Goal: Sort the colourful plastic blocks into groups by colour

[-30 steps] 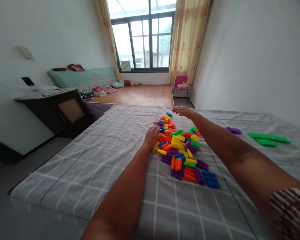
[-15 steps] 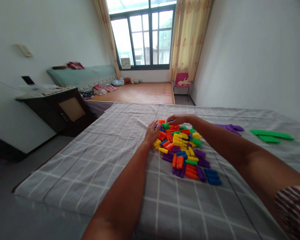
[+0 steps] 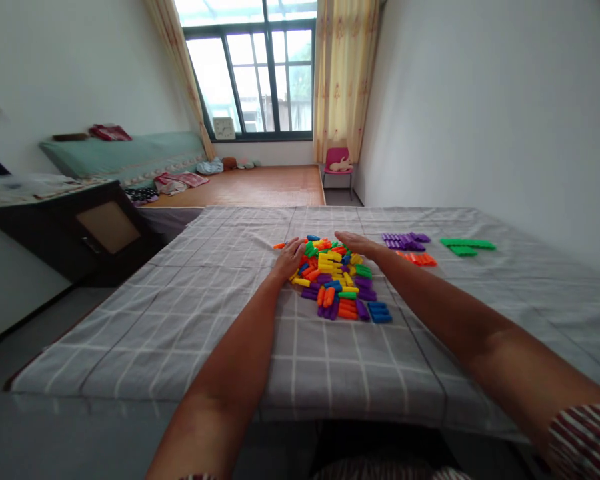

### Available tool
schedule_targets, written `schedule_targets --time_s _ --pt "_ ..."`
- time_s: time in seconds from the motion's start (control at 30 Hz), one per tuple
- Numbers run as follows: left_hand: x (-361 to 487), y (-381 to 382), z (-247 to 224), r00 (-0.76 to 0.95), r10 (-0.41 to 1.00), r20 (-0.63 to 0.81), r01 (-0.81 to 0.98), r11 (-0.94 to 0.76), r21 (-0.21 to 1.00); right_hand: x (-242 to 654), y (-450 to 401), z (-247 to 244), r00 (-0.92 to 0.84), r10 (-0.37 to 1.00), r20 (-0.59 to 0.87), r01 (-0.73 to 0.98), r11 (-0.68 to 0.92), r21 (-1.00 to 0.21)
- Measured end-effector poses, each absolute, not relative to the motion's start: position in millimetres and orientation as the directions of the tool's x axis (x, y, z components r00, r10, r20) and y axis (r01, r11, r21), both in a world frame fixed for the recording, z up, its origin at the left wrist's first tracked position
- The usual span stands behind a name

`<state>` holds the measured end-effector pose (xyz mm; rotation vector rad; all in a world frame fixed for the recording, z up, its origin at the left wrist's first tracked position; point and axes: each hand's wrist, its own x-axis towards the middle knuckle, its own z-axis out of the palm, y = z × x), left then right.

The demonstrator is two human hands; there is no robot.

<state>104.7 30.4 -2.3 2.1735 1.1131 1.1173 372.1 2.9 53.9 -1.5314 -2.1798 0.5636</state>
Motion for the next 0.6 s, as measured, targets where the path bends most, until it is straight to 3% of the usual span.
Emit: schedule_targets --time_s 0.23,0.4,0.6 --pt "107.4 27.2 -0.1 0.303 0.835 0.460 0.433 -0.550 0.714 389.6 -62.8 73.0 -0.200 0.976 0.087 0.858 0.217 -0.466" --pt "109.0 25.5 -3.2 0.321 0.815 0.483 0.396 -0.579 0.713 413.9 -118.5 49.5 -0.268 0.956 -0.123 0.818 0.158 -0.552" --pt "108.3 27.3 -4.7 0.308 0.837 0.452 0.394 -0.545 0.740 393.6 -120.2 28.7 -0.322 0.947 0.002 0.662 0.227 -0.715"
